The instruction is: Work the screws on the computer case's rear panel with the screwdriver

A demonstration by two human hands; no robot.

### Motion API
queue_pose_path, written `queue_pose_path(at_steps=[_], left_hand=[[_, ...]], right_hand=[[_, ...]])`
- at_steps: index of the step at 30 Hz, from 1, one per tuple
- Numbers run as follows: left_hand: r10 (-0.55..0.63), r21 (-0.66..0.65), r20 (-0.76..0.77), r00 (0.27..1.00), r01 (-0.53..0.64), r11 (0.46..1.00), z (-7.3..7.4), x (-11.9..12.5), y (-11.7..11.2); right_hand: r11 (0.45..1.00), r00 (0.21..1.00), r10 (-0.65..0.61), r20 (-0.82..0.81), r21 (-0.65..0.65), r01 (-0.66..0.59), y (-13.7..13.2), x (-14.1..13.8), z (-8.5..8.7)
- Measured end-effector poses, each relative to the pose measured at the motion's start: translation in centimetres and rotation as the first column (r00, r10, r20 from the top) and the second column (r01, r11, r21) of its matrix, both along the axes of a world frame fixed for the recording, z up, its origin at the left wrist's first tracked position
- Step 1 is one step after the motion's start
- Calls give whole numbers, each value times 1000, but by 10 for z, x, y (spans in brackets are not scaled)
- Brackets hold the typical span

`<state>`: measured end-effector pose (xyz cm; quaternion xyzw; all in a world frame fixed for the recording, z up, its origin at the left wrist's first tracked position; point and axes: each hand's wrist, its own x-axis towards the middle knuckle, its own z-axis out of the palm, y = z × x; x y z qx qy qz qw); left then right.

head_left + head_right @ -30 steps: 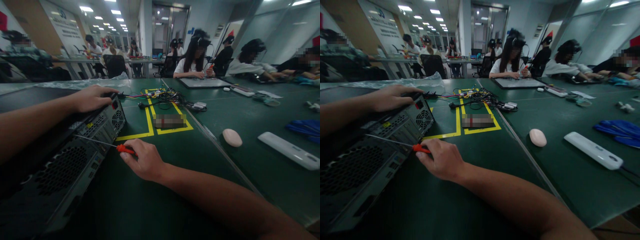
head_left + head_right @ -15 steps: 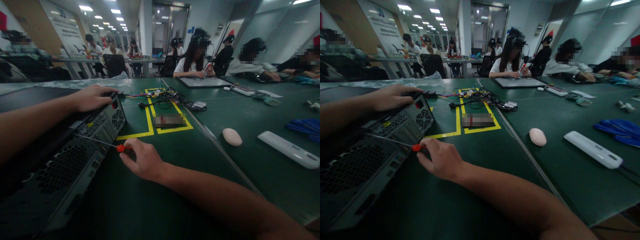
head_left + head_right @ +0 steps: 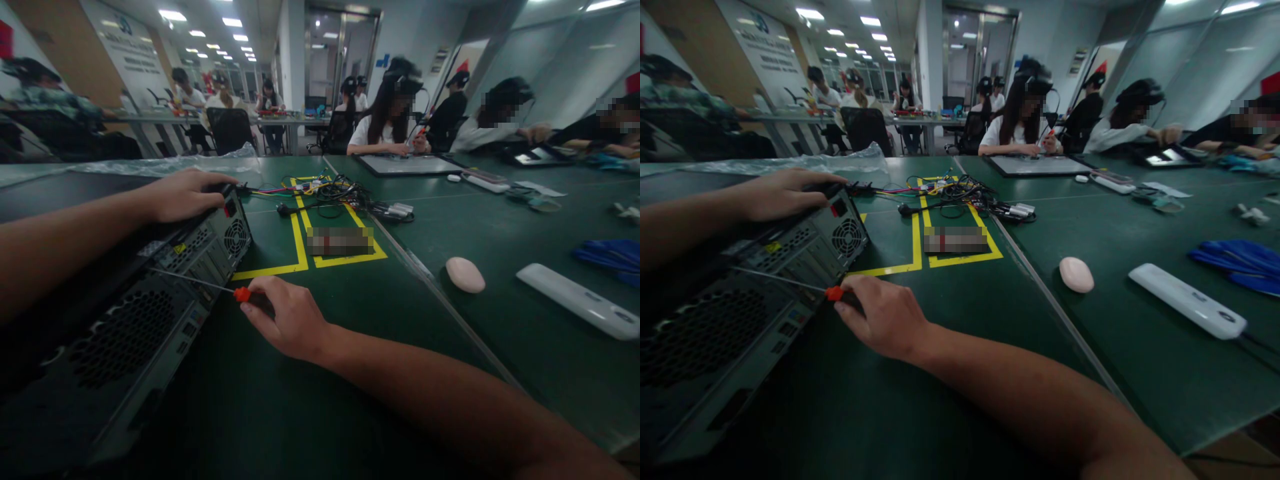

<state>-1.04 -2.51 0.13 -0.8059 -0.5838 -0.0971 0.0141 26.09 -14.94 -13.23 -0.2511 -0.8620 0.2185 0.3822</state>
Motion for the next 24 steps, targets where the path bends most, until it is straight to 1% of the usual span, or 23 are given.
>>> queue_pose_path(at_steps=[3,7,13,16,20,24], left_hand=[[-46,-35,16,999,47,998,1,-1,0],[-30,-52,18,999,31,998,2,-1,-1],[-14,-36,6,1000,14,999,2,-1,-1],[-7,-51,9,1000,7,999,3,1,-2],[-28,-43,6,1000,28,999,2,0,-1],[-35,-22,3,999,35,999,0,-4,2]], right_hand=[[1000,1000,3,-9,16,-3,0,0,0],[1000,1000,-3,-7,23,4,0,0,0],[1000,999,-27,23,13,26,-1,-1,0],[999,999,-40,18,32,39,-1,-2,-1],[998,999,-37,13,50,37,0,-3,-1],[999,999,-26,37,29,25,-1,-3,0]])
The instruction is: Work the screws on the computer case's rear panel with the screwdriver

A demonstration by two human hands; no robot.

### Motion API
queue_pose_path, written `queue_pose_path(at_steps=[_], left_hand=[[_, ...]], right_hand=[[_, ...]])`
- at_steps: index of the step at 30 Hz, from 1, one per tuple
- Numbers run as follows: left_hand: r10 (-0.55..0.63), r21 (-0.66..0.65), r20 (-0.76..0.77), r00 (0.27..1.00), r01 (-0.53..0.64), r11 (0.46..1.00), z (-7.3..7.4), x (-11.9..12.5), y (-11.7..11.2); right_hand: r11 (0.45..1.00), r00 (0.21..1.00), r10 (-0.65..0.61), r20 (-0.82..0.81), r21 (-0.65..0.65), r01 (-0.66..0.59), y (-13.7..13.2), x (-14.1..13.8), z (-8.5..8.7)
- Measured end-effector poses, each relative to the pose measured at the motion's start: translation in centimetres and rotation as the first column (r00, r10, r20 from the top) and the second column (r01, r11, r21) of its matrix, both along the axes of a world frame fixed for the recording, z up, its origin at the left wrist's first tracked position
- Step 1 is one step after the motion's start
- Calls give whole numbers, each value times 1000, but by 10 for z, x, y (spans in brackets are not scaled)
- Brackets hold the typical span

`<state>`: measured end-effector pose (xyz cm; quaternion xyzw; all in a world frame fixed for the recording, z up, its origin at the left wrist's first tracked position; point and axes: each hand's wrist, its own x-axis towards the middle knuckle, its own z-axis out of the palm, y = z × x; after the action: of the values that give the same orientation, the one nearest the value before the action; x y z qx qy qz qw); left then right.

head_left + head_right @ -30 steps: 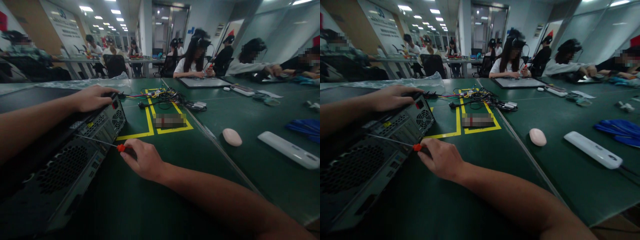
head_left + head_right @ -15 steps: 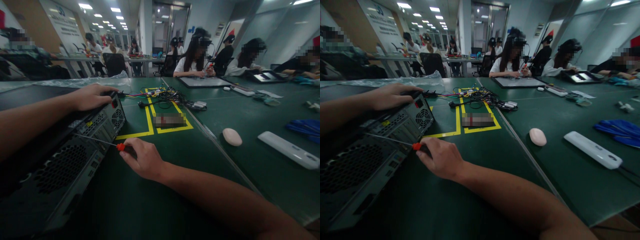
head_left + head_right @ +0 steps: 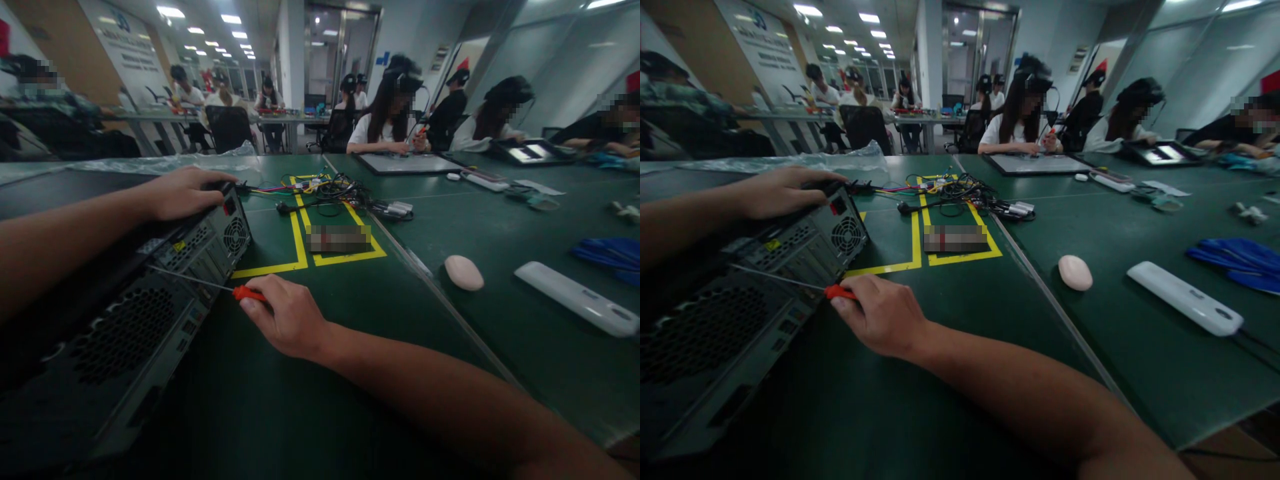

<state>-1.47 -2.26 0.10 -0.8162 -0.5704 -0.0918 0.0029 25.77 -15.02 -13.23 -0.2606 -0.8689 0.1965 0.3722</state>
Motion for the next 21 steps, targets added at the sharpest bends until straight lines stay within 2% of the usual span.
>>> queue_pose_path(at_steps=[5,14,21], left_hand=[[-10,-16,14,1000,10,1000,0,0,0],[35,-10,-5,999,-35,999,2,6,-4],[-8,-15,20,1000,8,1000,0,0,-1]], right_hand=[[999,1000,-3,-20,-39,3,-1,0,-1],[1000,998,26,-63,5,-26,2,0,-5],[999,998,25,-61,22,-23,3,1,-5]])
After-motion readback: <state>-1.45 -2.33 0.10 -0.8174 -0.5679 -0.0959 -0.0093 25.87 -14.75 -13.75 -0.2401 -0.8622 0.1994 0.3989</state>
